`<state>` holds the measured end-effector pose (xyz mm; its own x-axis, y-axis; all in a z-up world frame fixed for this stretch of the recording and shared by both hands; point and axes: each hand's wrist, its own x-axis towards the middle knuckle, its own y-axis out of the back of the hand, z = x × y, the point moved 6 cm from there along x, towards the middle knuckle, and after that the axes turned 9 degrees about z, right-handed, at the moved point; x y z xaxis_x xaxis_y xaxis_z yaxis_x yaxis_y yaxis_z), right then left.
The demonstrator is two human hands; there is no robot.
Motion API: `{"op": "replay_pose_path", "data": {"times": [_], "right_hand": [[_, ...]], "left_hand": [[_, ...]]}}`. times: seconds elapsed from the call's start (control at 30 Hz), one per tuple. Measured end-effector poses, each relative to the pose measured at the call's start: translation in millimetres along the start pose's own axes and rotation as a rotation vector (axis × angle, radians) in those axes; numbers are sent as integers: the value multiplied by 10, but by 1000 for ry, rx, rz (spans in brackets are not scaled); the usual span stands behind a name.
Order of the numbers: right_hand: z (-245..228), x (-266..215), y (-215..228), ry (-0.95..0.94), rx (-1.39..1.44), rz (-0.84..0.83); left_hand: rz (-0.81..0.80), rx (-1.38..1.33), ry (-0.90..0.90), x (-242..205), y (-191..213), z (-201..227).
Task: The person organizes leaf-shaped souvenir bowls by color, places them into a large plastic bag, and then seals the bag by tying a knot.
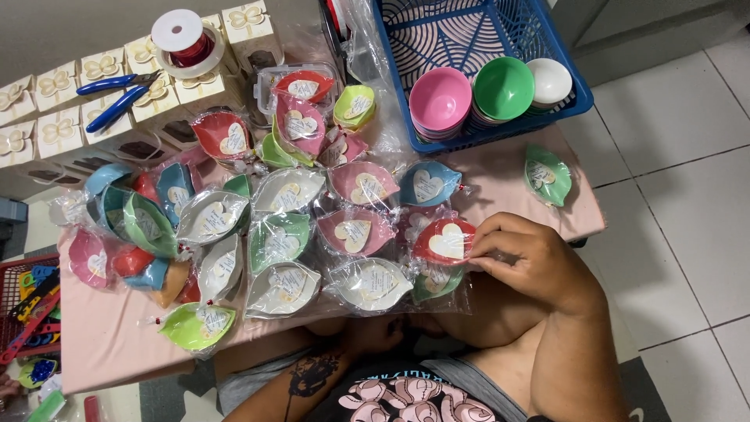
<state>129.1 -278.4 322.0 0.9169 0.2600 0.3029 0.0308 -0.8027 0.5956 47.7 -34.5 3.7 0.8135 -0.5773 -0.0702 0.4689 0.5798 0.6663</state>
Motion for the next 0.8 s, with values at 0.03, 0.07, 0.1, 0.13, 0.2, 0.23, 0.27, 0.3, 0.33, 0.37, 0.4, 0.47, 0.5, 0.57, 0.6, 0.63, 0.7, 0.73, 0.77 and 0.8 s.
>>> {"op": "replay_pose_path", "data": {"times": [0.03,0.07,0.1,0.13,0.2,0.23,0.27,0.3,0.33,0.37,0.4,0.47,0.5,0.57,0.6,0.63,0.7,0.73,0.77,0.8], "right_hand": [[0,18,-11,0,1,-1],[-9,30,-15,18,-9,12],[-18,41,-20,35,-18,26],[5,42,-37,36,-18,25],[30,45,-77,64,5,6],[23,56,-89,65,6,6],[11,65,-98,72,22,13],[-1,74,-106,80,39,19],[18,85,-132,80,39,19],[22,96,-144,107,18,44],[26,111,-153,135,-4,70],[50,124,-177,147,-22,87],[61,129,-187,157,-40,104],[34,182,-210,185,-66,91],[14,206,-226,213,-93,78],[18,214,-230,212,-93,79],[-8,227,-252,282,-218,73],[33,211,-266,282,-218,73],[90,197,-296,262,-256,46],[150,185,-325,242,-294,20]], "left_hand": [[1,0,1,4,11,8],[19,10,-8,3,27,22],[38,20,-18,2,42,36],[38,21,-17,-3,34,37],[141,40,-78,-8,82,77],[142,40,-78,-3,95,79],[143,38,-94,-4,104,92],[145,35,-111,-4,112,105],[144,35,-111,-7,98,90],[124,34,-98,-9,72,68],[103,33,-87,-5,50,45],[94,42,-68,-8,4,7],[84,50,-47,-12,-22,-20],[102,49,-48,-17,-10,0],[120,48,-49,-18,3,10],[119,48,-49,-18,-10,-1],[100,37,-29,-20,-40,-33],[100,38,-29,-16,-52,-54],[54,36,-12,-15,-90,-85],[8,35,4,-11,-127,-117]]}}
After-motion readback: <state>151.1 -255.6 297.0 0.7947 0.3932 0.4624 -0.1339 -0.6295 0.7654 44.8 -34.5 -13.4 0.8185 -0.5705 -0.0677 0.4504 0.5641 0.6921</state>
